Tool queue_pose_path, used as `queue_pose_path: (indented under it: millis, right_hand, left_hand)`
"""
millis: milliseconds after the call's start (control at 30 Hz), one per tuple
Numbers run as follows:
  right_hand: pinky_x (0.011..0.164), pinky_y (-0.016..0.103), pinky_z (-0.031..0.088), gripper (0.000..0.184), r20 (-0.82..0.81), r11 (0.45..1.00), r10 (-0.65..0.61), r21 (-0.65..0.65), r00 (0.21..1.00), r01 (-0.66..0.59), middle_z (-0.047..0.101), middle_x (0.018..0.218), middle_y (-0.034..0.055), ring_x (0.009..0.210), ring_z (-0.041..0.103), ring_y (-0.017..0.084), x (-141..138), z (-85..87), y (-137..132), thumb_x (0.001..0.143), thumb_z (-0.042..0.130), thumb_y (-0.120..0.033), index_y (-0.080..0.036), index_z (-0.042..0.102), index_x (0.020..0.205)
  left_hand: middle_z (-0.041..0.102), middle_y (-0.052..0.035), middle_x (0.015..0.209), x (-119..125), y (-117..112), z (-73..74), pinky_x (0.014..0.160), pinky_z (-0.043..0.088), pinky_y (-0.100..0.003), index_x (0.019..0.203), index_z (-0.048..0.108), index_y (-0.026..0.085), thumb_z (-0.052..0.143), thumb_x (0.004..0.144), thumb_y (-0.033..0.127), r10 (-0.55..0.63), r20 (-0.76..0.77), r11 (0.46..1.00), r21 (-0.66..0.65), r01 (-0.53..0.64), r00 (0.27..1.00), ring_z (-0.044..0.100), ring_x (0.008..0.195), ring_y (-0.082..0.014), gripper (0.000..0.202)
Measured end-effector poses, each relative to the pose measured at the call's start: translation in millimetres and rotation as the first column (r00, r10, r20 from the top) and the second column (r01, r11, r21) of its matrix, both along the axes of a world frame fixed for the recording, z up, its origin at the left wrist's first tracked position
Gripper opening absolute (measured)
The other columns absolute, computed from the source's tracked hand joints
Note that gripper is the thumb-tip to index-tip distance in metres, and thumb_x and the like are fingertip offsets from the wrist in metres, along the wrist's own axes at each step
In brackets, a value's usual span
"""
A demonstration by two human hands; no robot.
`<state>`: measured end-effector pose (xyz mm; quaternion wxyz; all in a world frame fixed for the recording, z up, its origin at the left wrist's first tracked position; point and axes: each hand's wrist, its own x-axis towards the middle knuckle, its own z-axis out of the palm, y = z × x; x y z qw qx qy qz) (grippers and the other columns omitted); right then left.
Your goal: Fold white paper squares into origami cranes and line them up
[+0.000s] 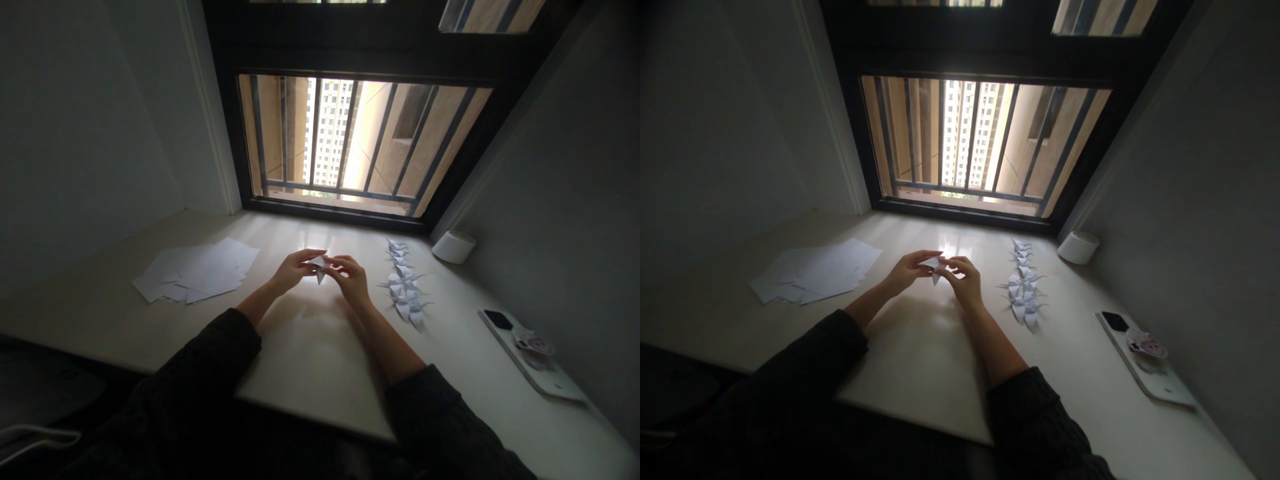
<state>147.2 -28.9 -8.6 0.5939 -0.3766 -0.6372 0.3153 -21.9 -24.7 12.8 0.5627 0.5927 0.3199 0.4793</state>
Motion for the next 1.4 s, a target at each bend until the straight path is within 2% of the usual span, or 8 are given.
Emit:
queue_pose_path:
  millis: [267,600,867,967,1067,1167,1267,1400]
  right_hand:
    - [0.065,0.032,0.05,0.03,-0.026,0.999,-0.033,-0.003,0.999,0.033,0.068,0.09,0.0052,0.074,0.061,0.018,-2,-3.5,-1,0.064,0.074,-0.042,-0.024,0.072,0.087]
    - [0.067,0.032,0.05,0.023,-0.06,0.998,-0.047,-0.053,0.997,0.044,0.07,0.082,0.0037,0.072,0.063,0.018,-1,-2.5,0,0.065,0.073,-0.037,-0.022,0.072,0.083]
    - [0.066,0.031,0.05,0.022,-0.092,0.992,-0.065,-0.109,0.994,0.055,0.072,0.082,0.0046,0.072,0.064,0.018,1,-2.0,0,0.064,0.073,-0.035,-0.021,0.073,0.081]
    - [0.065,0.031,0.05,0.023,-0.076,0.989,-0.099,-0.121,0.992,0.089,0.073,0.083,0.005,0.073,0.065,0.019,2,-2.1,1,0.064,0.073,-0.037,-0.022,0.074,0.081]
    - [0.064,0.031,0.049,0.023,-0.031,0.982,-0.145,-0.124,0.989,0.14,0.073,0.082,0.005,0.072,0.065,0.02,4,-3.4,1,0.065,0.072,-0.037,-0.022,0.074,0.082]
    - [0.064,0.031,0.049,0.022,0.033,0.981,-0.163,-0.099,0.986,0.166,0.073,0.081,0.0046,0.071,0.065,0.019,4,-4.5,0,0.066,0.071,-0.038,-0.022,0.074,0.081]
    - [0.063,0.031,0.049,0.023,0.068,0.981,-0.169,-0.081,0.983,0.174,0.072,0.08,0.0044,0.07,0.065,0.019,3,-4.5,-1,0.067,0.071,-0.04,-0.022,0.074,0.081]
    - [0.064,0.03,0.049,0.024,0.073,0.98,-0.174,-0.089,0.982,0.18,0.073,0.081,0.0046,0.07,0.065,0.019,3,-4.2,-1,0.066,0.071,-0.041,-0.023,0.074,0.08]
  left_hand:
    - [0.066,-0.0102,0.109,4,2,-5.0,0.081,0.05,-0.034,0.108,0.065,0.014,0.072,0.063,0.017,0.027,0.022,0.995,0.095,-0.029,0.999,0.062,0.094,-0.0216,0.045]
    - [0.067,-0.0121,0.107,4,3,-7.6,0.081,0.05,-0.037,0.107,0.065,0.014,0.072,0.066,0.021,0.016,0.036,0.996,0.088,-0.019,0.999,0.064,0.094,-0.0252,0.042]
    - [0.065,-0.0123,0.112,3,1,-5.3,0.086,0.05,-0.04,0.111,0.064,0.016,0.07,0.071,0.033,0.056,-0.12,0.978,0.204,-0.03,0.991,0.063,0.099,-0.0262,0.044]
    - [0.062,-0.0083,0.119,2,-8,2.0,0.09,0.048,-0.041,0.111,0.064,0.023,0.07,0.071,0.037,0.223,-0.259,0.921,0.372,-0.116,0.94,0.059,0.108,-0.0257,0.043]
    - [0.062,-0.0033,0.12,2,-17,7.8,0.097,0.044,-0.039,0.106,0.067,0.029,0.071,0.07,0.037,0.435,-0.341,0.767,0.624,-0.145,0.834,0.057,0.111,-0.0234,0.037]
    - [0.069,-0.0004,0.106,2,-20,7.9,0.092,0.047,-0.034,0.098,0.07,0.03,0.068,0.074,0.034,0.533,-0.314,0.664,0.731,-0.158,0.786,0.063,0.103,-0.0208,0.025]
    - [0.072,0.0016,0.094,2,-17,4.3,0.085,0.05,-0.032,0.091,0.072,0.031,0.067,0.075,0.034,0.587,-0.276,0.616,0.763,-0.198,0.761,0.066,0.095,-0.02,0.017]
    - [0.072,0.0023,0.093,2,-14,1.2,0.08,0.052,-0.03,0.09,0.072,0.031,0.066,0.076,0.035,0.597,-0.266,0.62,0.752,-0.225,0.757,0.068,0.09,-0.019,0.016]
